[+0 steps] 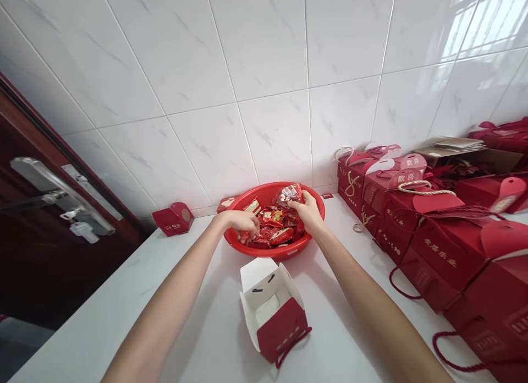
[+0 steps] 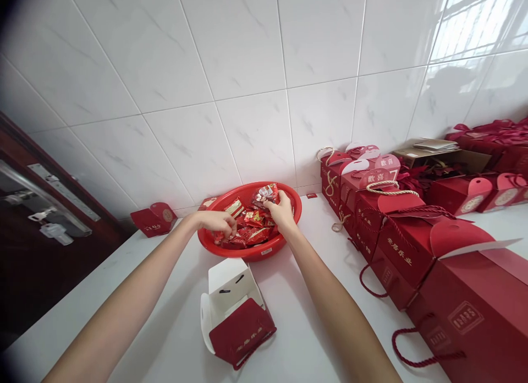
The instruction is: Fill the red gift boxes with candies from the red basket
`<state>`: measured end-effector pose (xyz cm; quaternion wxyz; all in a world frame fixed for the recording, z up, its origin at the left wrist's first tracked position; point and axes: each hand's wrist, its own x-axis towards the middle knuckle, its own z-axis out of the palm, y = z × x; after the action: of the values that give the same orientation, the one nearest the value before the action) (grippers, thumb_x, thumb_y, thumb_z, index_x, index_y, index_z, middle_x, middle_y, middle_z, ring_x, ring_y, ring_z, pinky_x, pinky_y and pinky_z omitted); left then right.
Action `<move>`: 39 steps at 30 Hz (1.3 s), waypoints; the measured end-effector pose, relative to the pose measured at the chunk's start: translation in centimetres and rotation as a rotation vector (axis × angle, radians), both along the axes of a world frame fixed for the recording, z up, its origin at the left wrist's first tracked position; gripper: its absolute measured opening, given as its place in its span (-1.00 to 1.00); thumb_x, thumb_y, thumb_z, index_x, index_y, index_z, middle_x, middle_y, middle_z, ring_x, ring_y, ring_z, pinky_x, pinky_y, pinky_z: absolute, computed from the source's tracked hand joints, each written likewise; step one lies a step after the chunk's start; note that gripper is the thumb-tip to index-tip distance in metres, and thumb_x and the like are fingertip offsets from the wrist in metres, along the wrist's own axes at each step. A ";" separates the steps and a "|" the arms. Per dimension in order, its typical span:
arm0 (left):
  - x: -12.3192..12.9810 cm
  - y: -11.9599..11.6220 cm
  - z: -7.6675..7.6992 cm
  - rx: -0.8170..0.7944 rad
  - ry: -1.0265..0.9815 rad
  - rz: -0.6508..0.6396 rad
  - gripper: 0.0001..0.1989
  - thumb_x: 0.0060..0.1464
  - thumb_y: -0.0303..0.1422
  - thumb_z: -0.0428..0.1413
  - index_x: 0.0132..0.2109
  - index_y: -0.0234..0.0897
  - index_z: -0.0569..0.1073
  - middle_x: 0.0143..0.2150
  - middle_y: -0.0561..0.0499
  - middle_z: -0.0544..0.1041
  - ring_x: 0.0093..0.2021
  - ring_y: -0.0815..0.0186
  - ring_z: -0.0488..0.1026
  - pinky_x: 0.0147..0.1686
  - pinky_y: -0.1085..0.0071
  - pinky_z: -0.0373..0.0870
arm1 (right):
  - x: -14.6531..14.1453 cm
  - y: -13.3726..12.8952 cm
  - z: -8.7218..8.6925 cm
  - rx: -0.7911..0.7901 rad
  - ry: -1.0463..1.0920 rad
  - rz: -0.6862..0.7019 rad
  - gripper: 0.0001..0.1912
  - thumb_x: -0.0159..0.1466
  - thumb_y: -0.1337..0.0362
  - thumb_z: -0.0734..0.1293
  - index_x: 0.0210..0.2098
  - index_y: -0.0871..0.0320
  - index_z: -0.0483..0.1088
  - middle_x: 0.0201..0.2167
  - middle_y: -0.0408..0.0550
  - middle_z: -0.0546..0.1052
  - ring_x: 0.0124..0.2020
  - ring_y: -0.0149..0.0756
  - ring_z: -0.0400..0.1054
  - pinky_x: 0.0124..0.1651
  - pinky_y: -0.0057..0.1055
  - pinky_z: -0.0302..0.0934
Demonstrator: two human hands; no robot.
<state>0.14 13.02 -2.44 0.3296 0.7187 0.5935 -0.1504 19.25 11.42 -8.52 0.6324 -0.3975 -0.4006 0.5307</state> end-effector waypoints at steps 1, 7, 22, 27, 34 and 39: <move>0.2 0.0 -0.3 -0.034 0.019 -0.009 -0.86 -0.26 -0.51 0.09 -0.46 -0.28 0.51 -0.57 0.05 0.48 -0.50 0.28 0.43 -0.47 0.46 0.34 | 0.0 0.1 -0.1 0.002 0.001 0.003 -0.57 -0.10 0.26 0.37 -0.20 0.12 0.35 -0.27 -0.13 0.55 -0.24 -0.22 0.45 -0.32 -0.38 0.37; 0.5 0.5 -2.0 -0.061 0.013 -0.012 -0.65 -0.26 -0.61 0.11 -0.28 -0.34 0.65 -0.44 0.05 0.59 -0.49 0.34 0.41 -0.49 0.49 0.27 | -0.1 0.3 -0.3 0.028 -0.012 0.002 -0.57 -0.10 0.24 0.38 -0.20 0.13 0.35 -0.25 -0.13 0.55 -0.24 -0.24 0.45 -0.25 -0.35 0.37; -2.8 3.5 -4.8 0.417 -0.622 0.441 -0.41 0.08 -0.51 0.02 0.29 -0.38 0.30 -0.15 -0.13 0.62 -0.48 0.38 0.45 -0.44 0.49 0.37 | 0.0 0.3 -0.4 0.045 -0.040 0.012 -0.62 -0.09 0.23 0.39 -0.26 0.12 0.33 -0.31 -0.16 0.54 -0.29 -0.26 0.44 -0.23 -0.34 0.36; -2.2 0.5 -2.8 0.157 -1.086 0.461 -0.53 0.16 -0.44 0.03 0.22 -0.37 0.37 -0.15 -0.18 0.63 -0.37 0.35 0.52 -0.41 0.49 0.38 | 0.0 0.3 -0.5 0.039 -0.025 0.021 -0.59 -0.10 0.22 0.39 -0.23 0.12 0.34 -0.28 -0.14 0.55 -0.28 -0.24 0.44 -0.26 -0.34 0.35; -1.6 -6.3 0.1 -0.053 -1.125 0.112 -0.45 0.12 -0.43 0.15 0.26 -0.29 0.34 0.06 -0.24 0.59 -0.10 0.17 0.60 -0.16 0.35 0.42 | -0.1 0.4 -0.6 0.059 -0.036 0.016 -0.58 -0.12 0.18 0.41 -0.26 0.13 0.35 -0.31 -0.14 0.54 -0.28 -0.24 0.43 -0.24 -0.33 0.35; -1.3 -11.1 1.9 0.013 -0.788 -0.126 -0.55 0.16 -0.29 0.15 0.20 -0.17 0.43 0.22 -0.13 0.49 0.19 0.13 0.43 0.07 0.27 0.39 | 0.1 -0.1 -0.2 0.075 -0.033 0.015 -0.57 -0.14 0.18 0.44 -0.27 0.15 0.36 -0.31 -0.13 0.55 -0.26 -0.24 0.43 -0.19 -0.31 0.36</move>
<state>-1.17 1.92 -0.50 0.5176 0.7584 0.3773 0.1204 19.34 11.33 -8.73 0.6361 -0.3793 -0.4336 0.5133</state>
